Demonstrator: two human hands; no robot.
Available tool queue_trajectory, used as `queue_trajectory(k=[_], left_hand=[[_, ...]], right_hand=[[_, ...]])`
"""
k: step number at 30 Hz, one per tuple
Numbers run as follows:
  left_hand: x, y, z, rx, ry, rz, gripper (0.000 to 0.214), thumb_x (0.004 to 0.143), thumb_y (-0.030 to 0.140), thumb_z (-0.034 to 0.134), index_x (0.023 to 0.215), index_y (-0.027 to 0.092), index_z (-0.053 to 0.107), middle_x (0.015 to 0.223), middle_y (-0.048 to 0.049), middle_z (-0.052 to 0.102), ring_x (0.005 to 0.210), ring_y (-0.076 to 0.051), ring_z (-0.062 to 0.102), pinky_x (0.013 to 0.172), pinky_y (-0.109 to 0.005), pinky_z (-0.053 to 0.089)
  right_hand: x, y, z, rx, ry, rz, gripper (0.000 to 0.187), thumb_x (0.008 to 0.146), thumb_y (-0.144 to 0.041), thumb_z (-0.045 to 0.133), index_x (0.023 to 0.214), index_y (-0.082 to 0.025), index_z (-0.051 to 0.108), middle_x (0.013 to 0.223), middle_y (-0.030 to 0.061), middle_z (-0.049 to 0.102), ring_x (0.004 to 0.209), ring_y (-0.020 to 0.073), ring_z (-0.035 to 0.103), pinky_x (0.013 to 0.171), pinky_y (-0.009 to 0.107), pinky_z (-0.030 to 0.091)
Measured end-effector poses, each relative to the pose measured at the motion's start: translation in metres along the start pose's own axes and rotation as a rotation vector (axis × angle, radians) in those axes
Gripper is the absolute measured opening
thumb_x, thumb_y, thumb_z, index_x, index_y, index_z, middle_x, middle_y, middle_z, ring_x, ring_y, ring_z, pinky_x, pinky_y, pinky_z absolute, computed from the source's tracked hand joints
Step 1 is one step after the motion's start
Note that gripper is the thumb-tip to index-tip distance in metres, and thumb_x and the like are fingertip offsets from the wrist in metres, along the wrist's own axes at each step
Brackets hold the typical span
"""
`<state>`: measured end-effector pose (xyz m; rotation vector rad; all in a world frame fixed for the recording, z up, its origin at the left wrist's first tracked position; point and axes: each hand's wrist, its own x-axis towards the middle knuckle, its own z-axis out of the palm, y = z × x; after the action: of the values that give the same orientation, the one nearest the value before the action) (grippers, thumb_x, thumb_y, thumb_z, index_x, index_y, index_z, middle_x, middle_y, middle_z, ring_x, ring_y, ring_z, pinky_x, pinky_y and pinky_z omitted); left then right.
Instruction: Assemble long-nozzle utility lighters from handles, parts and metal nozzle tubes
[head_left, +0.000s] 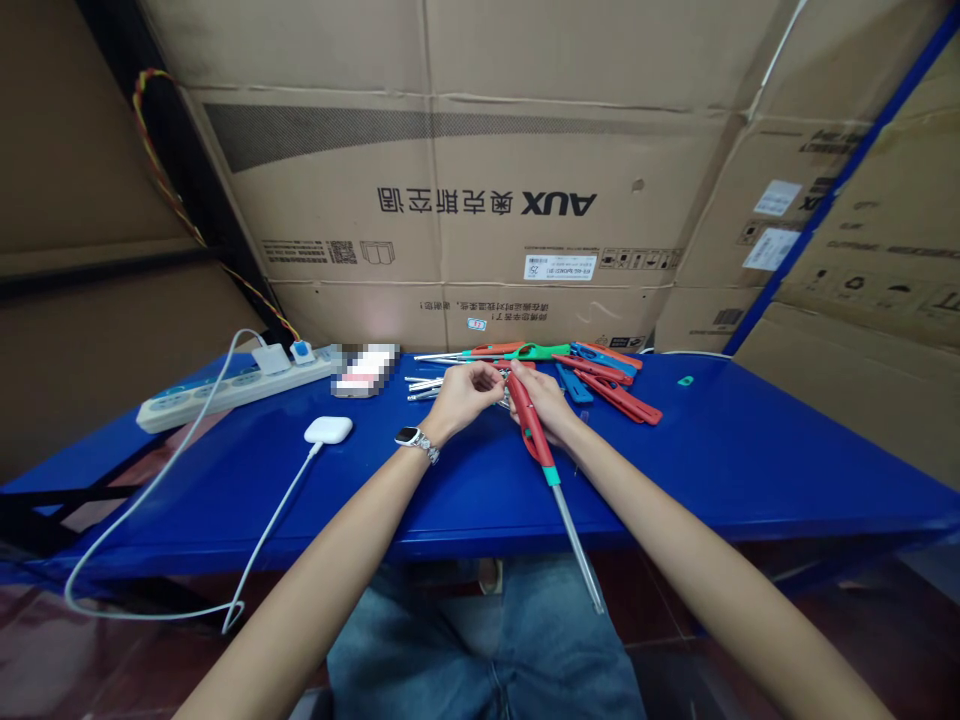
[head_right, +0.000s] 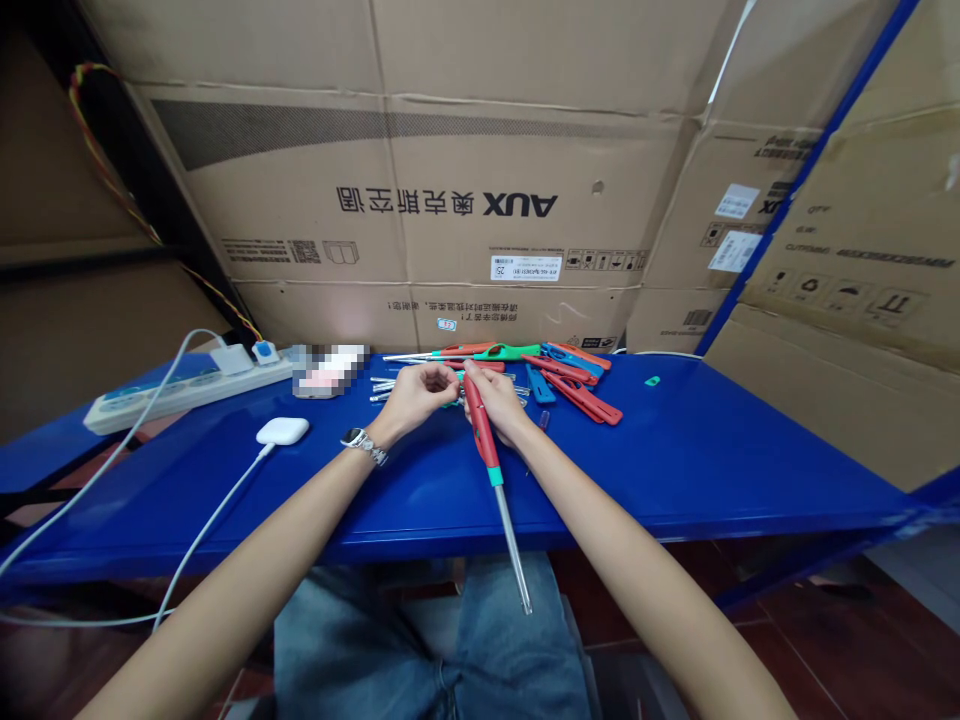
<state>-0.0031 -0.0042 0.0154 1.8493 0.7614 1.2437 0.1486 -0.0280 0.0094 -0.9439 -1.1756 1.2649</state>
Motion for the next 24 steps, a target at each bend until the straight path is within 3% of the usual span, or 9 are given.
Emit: queue_trajectory(k=[12,24], left_hand=[[-0.001,0.0028,-0.0029,0.056,-0.018,0.036,0.027,0.078,0.04,0.069,0.082,0.013,0.071,0.08,-0.0068,0.073,0.073,-0.018,0.067,0.072,-0.03,0.054],[0.0,-0.0018,-0.0013,0.032,-0.041,0.023,0.022,0.076,0.036,0.069,0.077,0.014,0.067,0.076,-0.0046,0.07,0.068,-0.015,0.064,0.067,-0.027,0.052]], right_hand=[[-0.0009,-0.0011,-0.0019,-0.036,0.012,-0.014,0.054,0.072,-0.072,0.068,0.066,-0.02,0.053,0.043,-0.0027,0.055,0.033,0.0102,0.048,0.034,0.021,0.04],[-0.0028,0.0,-0.0025,-0.061,-0.008,-0.017,0.053,0.07,-0.07,0.07,0.066,-0.02,0.053,0.045,-0.0027,0.057,0.033,0.0101,0.049,0.034,0.021,0.04]])
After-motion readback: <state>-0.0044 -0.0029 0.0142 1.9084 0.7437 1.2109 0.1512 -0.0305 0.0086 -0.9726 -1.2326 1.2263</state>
